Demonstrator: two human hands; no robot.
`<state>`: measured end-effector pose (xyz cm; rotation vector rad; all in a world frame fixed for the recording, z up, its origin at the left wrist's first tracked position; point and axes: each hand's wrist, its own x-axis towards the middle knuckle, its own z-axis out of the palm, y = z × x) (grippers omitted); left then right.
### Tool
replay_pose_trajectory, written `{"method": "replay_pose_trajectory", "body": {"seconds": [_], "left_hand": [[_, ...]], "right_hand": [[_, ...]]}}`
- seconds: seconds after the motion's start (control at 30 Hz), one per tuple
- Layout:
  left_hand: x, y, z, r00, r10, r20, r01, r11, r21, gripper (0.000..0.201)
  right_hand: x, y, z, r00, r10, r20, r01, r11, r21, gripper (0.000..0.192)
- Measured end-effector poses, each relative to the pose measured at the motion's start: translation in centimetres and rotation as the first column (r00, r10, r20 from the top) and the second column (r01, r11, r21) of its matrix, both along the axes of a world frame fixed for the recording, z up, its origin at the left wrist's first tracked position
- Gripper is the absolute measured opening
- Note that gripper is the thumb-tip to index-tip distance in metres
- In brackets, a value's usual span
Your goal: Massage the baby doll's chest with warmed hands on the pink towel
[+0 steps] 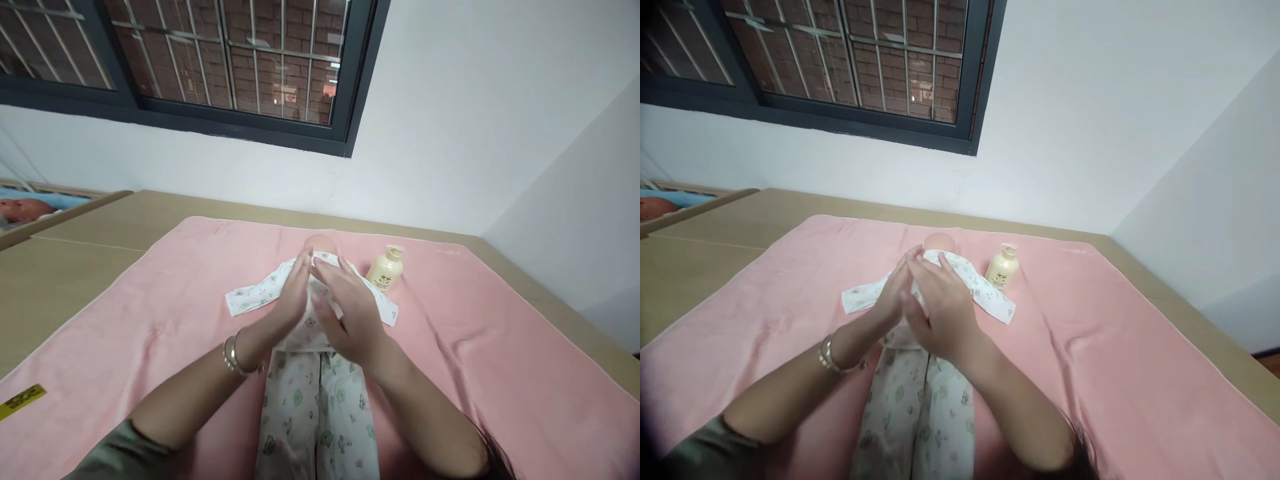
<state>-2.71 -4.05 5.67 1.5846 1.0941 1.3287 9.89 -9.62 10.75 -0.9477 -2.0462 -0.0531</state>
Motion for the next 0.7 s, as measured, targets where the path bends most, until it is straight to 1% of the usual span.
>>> {"method": "replay_pose_trajectory", "body": {"seconds": [0.03,0.07,0.1,0.17,0.23,0.33,0.43,0.5,0.57,0.63,0.7], "left_hand": [[0.0,1.7,-0.1,0.999,0.040,-0.002,-0.040,0.999,0.000,0.048],[-0.1,3.3,-0.5,0.997,0.060,-0.039,-0.060,0.998,0.003,0.048],[-0.3,4.7,-1.1,0.991,0.055,-0.124,-0.053,0.998,0.016,0.047],[-0.5,6.5,-2.9,0.957,0.027,-0.290,-0.006,0.997,0.074,0.042],[-0.5,7.5,-4.8,0.922,0.036,-0.386,0.014,0.992,0.125,0.041],[-0.3,7.8,-6.9,0.896,0.079,-0.438,0.013,0.979,0.205,0.041],[0.0,7.8,-7.6,0.886,0.118,-0.448,0.002,0.966,0.258,0.041],[0.1,7.9,-7.8,0.882,0.132,-0.451,-0.002,0.961,0.278,0.042],[0.1,7.9,-7.9,0.877,0.147,-0.457,-0.007,0.956,0.293,0.042],[0.1,7.9,-7.9,0.872,0.158,-0.462,-0.012,0.953,0.304,0.042],[0.2,7.8,-8.0,0.872,0.164,-0.461,-0.015,0.951,0.310,0.042]], "right_hand": [[0.0,0.7,-0.4,0.998,-0.067,-0.014,0.066,0.995,-0.069,0.047],[0.1,1.4,-1.0,0.992,-0.127,-0.001,0.125,0.981,-0.149,0.044],[0.1,2.1,-1.6,0.985,-0.170,0.035,0.174,0.958,-0.226,0.044],[0.0,3.6,-3.1,0.970,-0.195,0.144,0.234,0.912,-0.337,0.044],[-0.1,4.9,-4.6,0.957,-0.181,0.229,0.257,0.895,-0.366,0.046],[0.0,6.4,-6.5,0.941,-0.155,0.302,0.270,0.882,-0.387,0.049],[0.5,7.6,-7.5,0.932,-0.142,0.335,0.284,0.860,-0.424,0.049],[1.2,8.4,-7.7,0.929,-0.142,0.341,0.293,0.844,-0.449,0.049],[2.1,9.1,-7.7,0.929,-0.161,0.334,0.315,0.819,-0.480,0.054],[2.7,9.7,-7.7,0.919,-0.218,0.329,0.367,0.779,-0.508,0.061],[2.9,9.7,-7.6,0.888,-0.305,0.345,0.451,0.726,-0.520,0.065]]}}
